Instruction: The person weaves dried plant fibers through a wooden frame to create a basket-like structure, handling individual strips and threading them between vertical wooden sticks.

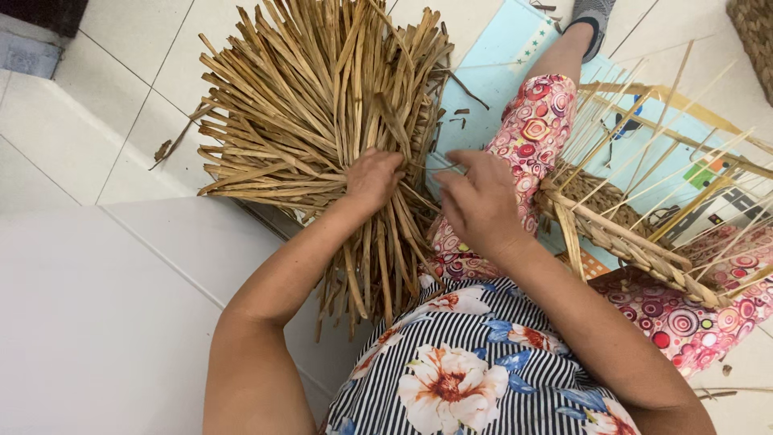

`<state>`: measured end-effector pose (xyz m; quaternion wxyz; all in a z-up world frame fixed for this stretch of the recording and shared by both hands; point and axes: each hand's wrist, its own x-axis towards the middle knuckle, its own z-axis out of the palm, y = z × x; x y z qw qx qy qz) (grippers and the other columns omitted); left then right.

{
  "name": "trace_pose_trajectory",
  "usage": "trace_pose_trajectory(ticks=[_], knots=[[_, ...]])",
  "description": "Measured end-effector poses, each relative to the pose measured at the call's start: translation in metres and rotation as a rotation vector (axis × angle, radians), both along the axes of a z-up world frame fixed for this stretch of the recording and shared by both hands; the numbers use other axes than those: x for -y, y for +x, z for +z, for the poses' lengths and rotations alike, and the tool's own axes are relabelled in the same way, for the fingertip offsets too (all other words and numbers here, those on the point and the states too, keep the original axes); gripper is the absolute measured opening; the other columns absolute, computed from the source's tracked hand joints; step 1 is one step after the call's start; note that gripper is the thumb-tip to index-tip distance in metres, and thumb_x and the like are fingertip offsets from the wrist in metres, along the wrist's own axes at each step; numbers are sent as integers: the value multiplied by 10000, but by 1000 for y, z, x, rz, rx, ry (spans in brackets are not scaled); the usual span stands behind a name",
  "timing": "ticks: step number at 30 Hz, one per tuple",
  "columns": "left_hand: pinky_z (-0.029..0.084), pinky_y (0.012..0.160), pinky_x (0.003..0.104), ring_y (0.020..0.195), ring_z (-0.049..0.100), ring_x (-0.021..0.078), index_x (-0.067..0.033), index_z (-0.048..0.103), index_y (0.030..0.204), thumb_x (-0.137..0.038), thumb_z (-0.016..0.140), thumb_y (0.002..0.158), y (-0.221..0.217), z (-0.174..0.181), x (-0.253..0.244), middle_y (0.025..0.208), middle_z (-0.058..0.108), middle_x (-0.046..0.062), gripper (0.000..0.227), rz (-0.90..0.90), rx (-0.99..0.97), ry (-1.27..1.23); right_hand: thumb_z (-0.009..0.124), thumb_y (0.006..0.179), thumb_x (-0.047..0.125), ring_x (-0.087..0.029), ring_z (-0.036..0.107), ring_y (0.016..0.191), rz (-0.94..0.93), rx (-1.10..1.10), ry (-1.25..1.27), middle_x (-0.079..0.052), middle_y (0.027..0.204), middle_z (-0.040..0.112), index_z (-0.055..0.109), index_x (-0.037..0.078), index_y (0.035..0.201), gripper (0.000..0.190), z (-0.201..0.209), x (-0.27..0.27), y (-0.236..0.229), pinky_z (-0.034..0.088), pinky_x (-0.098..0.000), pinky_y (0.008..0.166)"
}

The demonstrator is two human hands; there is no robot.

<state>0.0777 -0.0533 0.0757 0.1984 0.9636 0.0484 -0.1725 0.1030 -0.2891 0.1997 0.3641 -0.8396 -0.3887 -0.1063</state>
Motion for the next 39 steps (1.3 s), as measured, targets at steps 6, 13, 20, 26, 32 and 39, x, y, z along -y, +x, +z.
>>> trace_pose_trajectory(ticks=[6, 13, 20, 26, 32, 39], knots=[[526, 809, 431, 934, 622, 274, -81, 701, 967, -248, 808, 813, -12, -13, -4, 944, 721, 88, 252, -163, 255, 95, 754, 880, 84, -351, 668, 997, 91, -372, -17, -153, 1089, 676, 670, 47, 1109, 246, -52, -8, -9, 548, -441, 845], [521, 840, 422, 995, 639, 272, -101, 629, 990, -80, 689, 904, -20, -32, -9, 979, 693, 72, 107, -257, 426, 62, 869, 736, 252, -347, 678, 1027, -51, -888, -361, -188, 1121, 676, 391, -5, 1483, 923, -83, -43, 10, 542, -433, 868], [501, 810, 473, 932, 621, 322, -62, 565, 964, -149, 709, 883, -8, -18, -5, 950, 660, 122, 187, -204, 221, 35, 953, 732, 451, -359, 587, 1186, 77, -896, -414, -218, 1279, 585, 482, -2, 1388, 926, -100, -57, 16, 474, -461, 983], [515, 880, 469, 1009, 634, 325, -41, 647, 1069, 14, 645, 819, -12, -21, -8, 1039, 678, 140, 257, -239, 155, 65, 707, 887, 194, -363, 695, 1125, 67, -953, -537, -190, 1125, 711, 649, 59, 1228, 372, -116, -56, 23, 524, -466, 998], [545, 917, 459, 1059, 641, 325, -32, 732, 985, -18, 674, 859, 10, -20, -11, 1045, 698, 131, 139, -272, 51, 187, 679, 932, 107, -343, 635, 1071, 191, -47, -657, -150, 1083, 672, 675, 70, 1102, 174, -90, -61, 30, 414, -476, 1065], [528, 822, 455, 869, 643, 261, -73, 655, 936, -229, 768, 863, 18, 32, -11, 915, 673, 106, 206, -75, -208, -83, 664, 741, 168, -325, 489, 1331, 64, 434, -866, -130, 1240, 598, 627, 136, 1120, 381, -58, -48, 75, 232, -539, 1147]])
